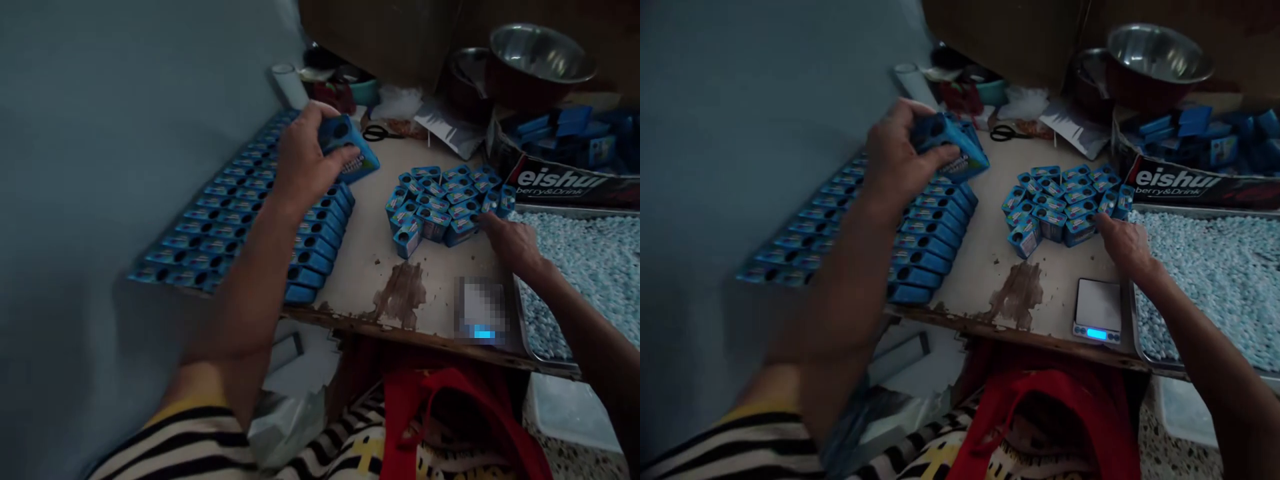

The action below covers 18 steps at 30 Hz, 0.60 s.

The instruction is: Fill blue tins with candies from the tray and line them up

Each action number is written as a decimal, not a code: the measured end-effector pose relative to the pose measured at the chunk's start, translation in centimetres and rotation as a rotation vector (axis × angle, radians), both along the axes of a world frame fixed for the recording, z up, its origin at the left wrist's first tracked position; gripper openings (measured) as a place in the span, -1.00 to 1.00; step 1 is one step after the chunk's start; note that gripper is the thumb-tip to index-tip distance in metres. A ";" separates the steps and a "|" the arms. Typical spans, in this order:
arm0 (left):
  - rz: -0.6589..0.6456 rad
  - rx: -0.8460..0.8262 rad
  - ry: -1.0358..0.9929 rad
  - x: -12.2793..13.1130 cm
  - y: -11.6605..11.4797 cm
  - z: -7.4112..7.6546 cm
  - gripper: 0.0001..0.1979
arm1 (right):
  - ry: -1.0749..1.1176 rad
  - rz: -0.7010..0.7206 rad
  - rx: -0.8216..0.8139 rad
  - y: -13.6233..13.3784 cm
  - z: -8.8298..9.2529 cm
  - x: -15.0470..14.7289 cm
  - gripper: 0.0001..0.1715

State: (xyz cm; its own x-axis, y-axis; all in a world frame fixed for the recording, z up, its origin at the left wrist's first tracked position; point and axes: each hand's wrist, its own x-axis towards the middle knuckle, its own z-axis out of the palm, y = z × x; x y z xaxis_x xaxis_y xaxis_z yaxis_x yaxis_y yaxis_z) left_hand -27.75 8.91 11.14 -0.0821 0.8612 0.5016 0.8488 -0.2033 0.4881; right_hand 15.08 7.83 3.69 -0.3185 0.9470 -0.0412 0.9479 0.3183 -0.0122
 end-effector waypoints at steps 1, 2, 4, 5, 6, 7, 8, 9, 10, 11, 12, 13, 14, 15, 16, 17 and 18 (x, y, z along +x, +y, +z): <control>0.042 -0.033 0.020 -1.4 2.3 0.1 -0.39 | -0.045 0.039 -0.006 0.1 0.1 -0.1 -0.50; 0.056 -0.068 0.029 -2.4 4.4 -0.1 -0.43 | -0.079 0.071 -0.011 0.1 0.1 -0.3 -0.51; 0.023 -0.160 0.020 -3.4 7.6 -1.1 -0.53 | -0.129 0.095 -0.028 0.1 0.0 -0.7 -0.55; -0.007 -0.215 0.002 -3.7 8.7 -1.8 -0.58 | -0.141 0.088 -0.034 0.1 0.0 -0.9 -0.57; -0.035 -0.272 -0.020 -3.8 9.4 -2.6 -0.61 | -0.143 0.073 -0.039 0.0 0.1 -1.1 -0.58; -0.055 -0.327 -0.041 -4.0 9.7 -3.4 -0.64 | -0.136 0.055 -0.044 -0.3 0.2 -1.3 -0.58; -0.065 -0.374 -0.059 -4.3 9.8 -4.2 -0.65 | -0.124 0.036 -0.050 -0.7 0.5 -1.3 -0.59; -0.077 -0.409 -0.073 -4.7 9.7 -5.0 -0.67 | -0.106 0.019 -0.057 -1.3 0.8 -1.2 -0.60; -0.087 -0.436 -0.077 -5.3 9.6 -5.8 -0.65 | -0.089 0.001 -0.062 -2.1 1.3 -0.9 -0.61; -0.093 -0.457 -0.076 -6.1 9.4 -6.6 -0.62 | -0.075 -0.017 -0.067 -3.1 1.8 -0.6 -0.61; -0.102 -0.474 -0.070 -6.9 9.4 -7.5 -0.56 | -0.067 -0.037 -0.071 -4.3 2.3 -0.2 -0.61; -0.093 -0.488 -0.032 -7.8 9.4 -8.3 -0.48 | -0.064 -0.058 -0.076 -5.6 2.8 0.2 -0.61; -0.090 -0.499 0.005 -8.7 9.6 -9.2 -0.42 | -0.062 -0.078 -0.085 -6.9 3.2 0.7 -0.60; -0.098 -0.494 0.027 -9.5 9.7 -10.1 -0.38 | -0.059 -0.099 -0.096 -8.3 3.4 1.2 -0.60; -0.106 -0.487 0.037 -10.1 9.9 -10.8 -0.35 | -0.050 -0.118 -0.107 -9.7 3.5 1.7 -0.61; -0.123 -0.470 0.033 -10.5 10.0 -11.5 -0.33 | -0.033 -0.134 -0.117 -11.1 3.4 2.2 -0.61; -0.143 -0.445 0.019 -10.7 10.1 -12.1 -0.32 | -0.007 -0.145 -0.128 -12.4 3.1 2.7 -0.61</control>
State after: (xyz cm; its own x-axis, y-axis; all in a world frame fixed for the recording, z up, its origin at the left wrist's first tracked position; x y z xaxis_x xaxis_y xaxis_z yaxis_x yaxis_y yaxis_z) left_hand -38.49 19.03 -0.98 0.0585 0.9950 0.0813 0.8370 -0.0933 0.5392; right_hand 17.78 -4.54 6.81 -0.1786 0.9699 -0.1658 0.9839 0.1748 -0.0371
